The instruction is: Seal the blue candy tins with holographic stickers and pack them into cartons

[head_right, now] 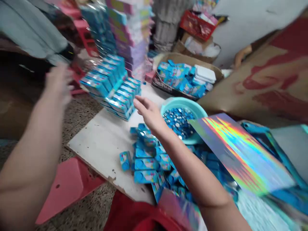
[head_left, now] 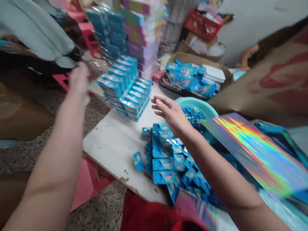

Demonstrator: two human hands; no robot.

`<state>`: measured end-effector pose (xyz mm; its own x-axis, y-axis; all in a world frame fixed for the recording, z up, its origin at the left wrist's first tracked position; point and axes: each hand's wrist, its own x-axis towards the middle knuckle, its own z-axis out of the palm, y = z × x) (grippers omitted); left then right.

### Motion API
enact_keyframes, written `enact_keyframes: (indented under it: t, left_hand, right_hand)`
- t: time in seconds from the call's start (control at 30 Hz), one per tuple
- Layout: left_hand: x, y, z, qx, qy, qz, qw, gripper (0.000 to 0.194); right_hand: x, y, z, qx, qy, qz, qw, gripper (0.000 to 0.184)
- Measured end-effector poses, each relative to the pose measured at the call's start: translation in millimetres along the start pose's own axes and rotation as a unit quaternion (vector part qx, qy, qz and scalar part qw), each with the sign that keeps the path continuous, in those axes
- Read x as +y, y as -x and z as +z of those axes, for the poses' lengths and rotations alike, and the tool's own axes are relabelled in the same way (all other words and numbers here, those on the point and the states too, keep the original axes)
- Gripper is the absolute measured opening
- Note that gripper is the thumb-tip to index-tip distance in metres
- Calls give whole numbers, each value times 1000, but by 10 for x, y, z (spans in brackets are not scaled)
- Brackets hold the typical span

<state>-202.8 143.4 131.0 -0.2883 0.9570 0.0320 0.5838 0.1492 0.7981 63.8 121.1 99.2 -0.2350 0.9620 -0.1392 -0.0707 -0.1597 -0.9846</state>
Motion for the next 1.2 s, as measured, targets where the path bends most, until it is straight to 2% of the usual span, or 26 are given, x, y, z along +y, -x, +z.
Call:
enact_keyframes:
  t: [0.03, 0.07, 0.1, 0.13, 0.17, 0.2, 0.27, 0.3, 0.37, 0.43, 0.47, 0.53, 0.63, 0.7, 0.77, 0.87, 0.97, 1.1, 1.2]
  left_hand:
    - [-34, 319, 60, 81, 4, 7, 997, 98]
    - [-66, 676, 134, 157, 28, 50, 986, 76]
    - [-82, 1059, 219, 155, 55, 83, 983, 52]
    - [-73, 1452, 318, 49, 65, 99, 992, 31]
    - [-32, 1834, 440, -65, 57, 105, 991, 18]
    - [39, 2189, 593, -199, 87, 108, 970, 14]
    - [233, 2755, 1019, -436, 113, 111, 886, 20]
    - [329, 2951, 1283, -499, 98, 115, 853, 23]
    - [463, 3181, 1842, -495, 41, 207, 843, 28]
    - [503, 3274, 2331, -475, -88, 269, 833, 28]
    - [498, 3301, 2521, -468, -142, 291, 823, 30]
    - [472, 3357, 2775, -453, -215, 317, 805, 33]
    - [452, 3451, 2882, -429, -246, 316, 809, 26]
    - [465, 3489, 2833, -429, -236, 296, 820, 21]
    - [490, 3496, 2743, -454, -212, 274, 821, 20]
    - [538, 3481, 2613, -503, -174, 250, 808, 17]
    - [596, 3513, 2569, -522, -149, 255, 800, 17]
    - [673, 3663, 2665, -521, -157, 283, 790, 18]
    - [713, 3752, 2765, -522, -172, 286, 785, 24]
  right_hand:
    - [38, 395, -280, 14, 41, -27, 999, 27]
    - [97, 797, -550, 39, 93, -31, 994, 27]
    - [175, 1193, -796, 68, 148, -20, 986, 27]
    - [270, 1569, -1012, 93, 198, 0, 976, 27]
    - [378, 1914, -1190, 101, 238, 29, 966, 26]
    - [493, 2218, -1329, 108, 271, 49, 955, 25]
    - [712, 2682, -1491, 118, 335, 34, 934, 22]
    - [801, 2844, -1521, 118, 362, 7, 925, 21]
    - [917, 3061, -1516, 106, 399, -61, 909, 24]
    - [966, 3202, -1486, 92, 416, -116, 897, 31]
    - [979, 3266, -1482, 90, 420, -139, 892, 33]
    - [1013, 3406, -1513, 102, 429, -167, 882, 34]
    - [1127, 3645, -1630, 141, 443, -160, 871, 31]
    - [1232, 3782, -1702, 158, 452, -139, 867, 29]
    - [1329, 3867, -1742, 168, 470, -130, 857, 28]
    - [1407, 3897, -1749, 188, 537, -114, 814, 29]
    - [1409, 3871, -1745, 192, 595, -91, 775, 26]
    - [1374, 3857, -1768, 178, 590, -77, 784, 20]
    - [1359, 3866, -1782, 173, 591, -96, 782, 19]
